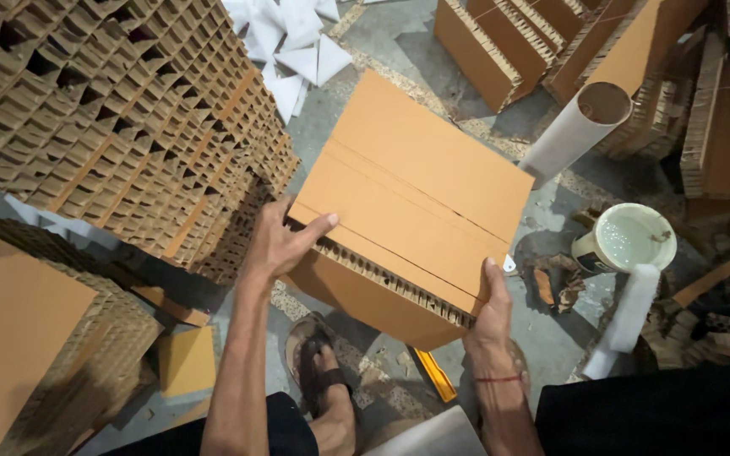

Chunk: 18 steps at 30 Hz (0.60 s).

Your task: The person uses a metal ruler and a yellow utility knife to cut a large sheet of corrugated cardboard into smaller rectangular pieces. They measure and score the cardboard multiple times, then snap the scored sections apart to separate the pieces. The cut pieces are stacked on a pile of similar cardboard components.

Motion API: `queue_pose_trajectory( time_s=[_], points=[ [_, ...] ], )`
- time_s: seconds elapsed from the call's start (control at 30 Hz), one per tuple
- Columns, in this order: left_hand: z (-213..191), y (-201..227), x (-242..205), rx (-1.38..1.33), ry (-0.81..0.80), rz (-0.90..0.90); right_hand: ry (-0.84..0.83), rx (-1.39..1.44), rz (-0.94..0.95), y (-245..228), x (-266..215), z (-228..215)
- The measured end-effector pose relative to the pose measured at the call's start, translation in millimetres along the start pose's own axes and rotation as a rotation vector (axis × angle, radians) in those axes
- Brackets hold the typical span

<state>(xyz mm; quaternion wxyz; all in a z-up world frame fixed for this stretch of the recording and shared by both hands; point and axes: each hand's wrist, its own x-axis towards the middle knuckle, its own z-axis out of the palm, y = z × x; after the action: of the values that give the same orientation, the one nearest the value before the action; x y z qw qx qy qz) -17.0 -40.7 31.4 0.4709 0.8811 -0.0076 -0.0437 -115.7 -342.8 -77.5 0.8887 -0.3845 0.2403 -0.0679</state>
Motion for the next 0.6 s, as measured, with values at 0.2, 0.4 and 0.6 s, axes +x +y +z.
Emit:
queue_pose_trajectory(
  time_s=[0.2, 0.4, 0.6],
  points=[
    [-7, 33, -19, -0.191, -0.009, 0.141, 0.005, -0.02, 0.047, -24, -1, -4],
    [-18, 49, -23, -0.225, -0.025, 0.212, 0.033, -0.064, 0.124, -36, 2, -5],
    [-12, 33, -23, -0.06, 0.052, 0.198, -0.013, -0.025, 0.169, -26, 12, -25]
  ],
)
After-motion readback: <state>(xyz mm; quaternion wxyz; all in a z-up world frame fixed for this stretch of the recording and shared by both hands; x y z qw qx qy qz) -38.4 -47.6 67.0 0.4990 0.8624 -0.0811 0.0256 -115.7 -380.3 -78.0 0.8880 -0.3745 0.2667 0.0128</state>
